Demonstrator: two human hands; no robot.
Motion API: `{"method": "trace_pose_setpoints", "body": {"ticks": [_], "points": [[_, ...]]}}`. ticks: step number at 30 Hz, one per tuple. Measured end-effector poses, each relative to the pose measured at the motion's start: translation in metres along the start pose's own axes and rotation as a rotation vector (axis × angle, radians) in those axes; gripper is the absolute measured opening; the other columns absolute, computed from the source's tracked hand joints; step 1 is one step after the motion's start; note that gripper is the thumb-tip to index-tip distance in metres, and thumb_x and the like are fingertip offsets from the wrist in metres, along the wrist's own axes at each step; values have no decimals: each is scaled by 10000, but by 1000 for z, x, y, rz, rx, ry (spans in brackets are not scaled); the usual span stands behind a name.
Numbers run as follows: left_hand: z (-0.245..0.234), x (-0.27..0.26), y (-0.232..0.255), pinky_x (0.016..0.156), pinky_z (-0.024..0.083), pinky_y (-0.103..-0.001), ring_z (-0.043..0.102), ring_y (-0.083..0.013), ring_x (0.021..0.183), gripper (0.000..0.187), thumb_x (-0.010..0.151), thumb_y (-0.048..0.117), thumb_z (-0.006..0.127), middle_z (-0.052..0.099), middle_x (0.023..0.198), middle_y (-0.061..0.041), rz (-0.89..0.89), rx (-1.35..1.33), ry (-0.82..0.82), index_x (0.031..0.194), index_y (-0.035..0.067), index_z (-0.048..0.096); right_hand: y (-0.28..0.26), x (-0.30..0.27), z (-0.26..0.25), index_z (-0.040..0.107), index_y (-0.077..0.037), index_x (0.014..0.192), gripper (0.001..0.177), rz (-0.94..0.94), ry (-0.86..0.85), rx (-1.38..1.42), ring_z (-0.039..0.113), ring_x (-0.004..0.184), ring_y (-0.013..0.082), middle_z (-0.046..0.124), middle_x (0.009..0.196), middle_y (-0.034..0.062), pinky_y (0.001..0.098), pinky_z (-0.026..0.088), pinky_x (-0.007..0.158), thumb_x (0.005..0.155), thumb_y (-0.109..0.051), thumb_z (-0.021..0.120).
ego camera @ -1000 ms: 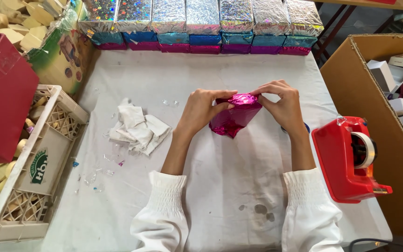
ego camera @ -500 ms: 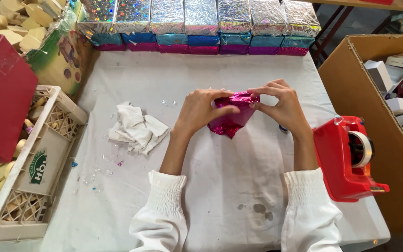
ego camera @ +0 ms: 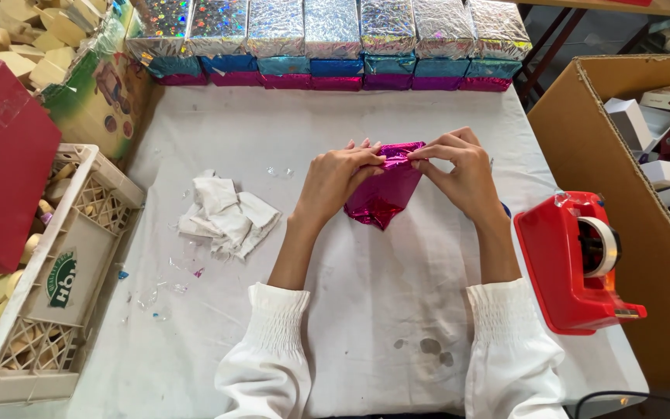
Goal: The person wraps a small rectangular box with shiny pink foil paper. They fold the edges, smooth the surface, and secure the seams with clear adhesive tape using a red tape dispenser. The finished wrapped box is held up at the end.
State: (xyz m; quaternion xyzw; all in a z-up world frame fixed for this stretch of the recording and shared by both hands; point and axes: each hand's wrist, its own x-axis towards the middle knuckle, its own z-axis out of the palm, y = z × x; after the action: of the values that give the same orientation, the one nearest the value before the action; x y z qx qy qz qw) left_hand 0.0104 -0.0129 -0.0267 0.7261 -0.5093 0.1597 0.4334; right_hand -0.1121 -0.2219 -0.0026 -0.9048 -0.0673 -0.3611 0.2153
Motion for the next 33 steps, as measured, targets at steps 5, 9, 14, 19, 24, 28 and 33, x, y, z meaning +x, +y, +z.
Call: {"method": "trace_pose_setpoints", "body": {"ticks": [5, 9, 14, 19, 24, 28, 33], "points": [[-1, -1, -2, 1079, 523, -404, 681, -276, 1177, 148, 931, 160, 710, 738, 1162, -97, -20, -38, 14, 1044, 94, 780, -10, 4, -2, 814, -140, 1006, 248, -59, 3, -12, 607, 1025, 243, 762, 1081, 9, 361, 529, 917, 771, -82, 869], [-3, -2, -5, 1075, 531, -398, 680, -281, 1182, 139, 940, 133, 694, 740, 1154, -105, -31, -72, 32, 1043, 78, 770, -14, 5, 4, 818, -146, 1022, 266, -79, 24, -10, 626, 1044, 223, 764, 1104, 0, 352, 544, 928, 782, -35, 849], [3, -4, -12, 1062, 537, -398, 668, -289, 1201, 144, 963, 150, 680, 736, 1176, -98, 1, -58, 49, 1061, 78, 757, -7, 1, 14, 817, -128, 1005, 252, -83, 51, -67, 636, 1014, 221, 762, 1021, -9, 349, 555, 888, 783, -10, 843], [15, -6, -20, 1038, 550, -394, 672, -281, 1200, 153, 985, 180, 668, 732, 1210, -69, 29, 52, 59, 1093, 106, 749, 0, -3, 26, 815, -115, 981, 185, -97, 125, -138, 632, 977, 211, 745, 949, -7, 350, 558, 840, 819, -31, 846], [22, -10, -23, 1071, 541, -398, 673, -265, 1222, 176, 1002, 159, 663, 722, 1261, -44, 120, 108, 161, 1152, 120, 747, -1, -4, 33, 808, -99, 950, 115, -130, 205, -164, 623, 962, 193, 750, 942, -19, 335, 557, 765, 863, -27, 832], [20, -8, -20, 1098, 541, -393, 678, -262, 1233, 180, 1000, 151, 667, 728, 1264, -43, 104, 58, 177, 1156, 116, 751, -3, -4, 36, 806, -89, 957, 100, -155, 226, -182, 620, 962, 191, 743, 941, -17, 325, 566, 751, 874, -37, 828], [21, -3, -7, 1049, 549, -384, 709, -267, 1194, 148, 938, 232, 749, 777, 1123, -75, -108, -112, 244, 985, 97, 787, -3, -6, 41, 786, -77, 947, 73, -155, 253, -204, 617, 981, 200, 736, 953, -13, 318, 574, 716, 898, -29, 812]]}}
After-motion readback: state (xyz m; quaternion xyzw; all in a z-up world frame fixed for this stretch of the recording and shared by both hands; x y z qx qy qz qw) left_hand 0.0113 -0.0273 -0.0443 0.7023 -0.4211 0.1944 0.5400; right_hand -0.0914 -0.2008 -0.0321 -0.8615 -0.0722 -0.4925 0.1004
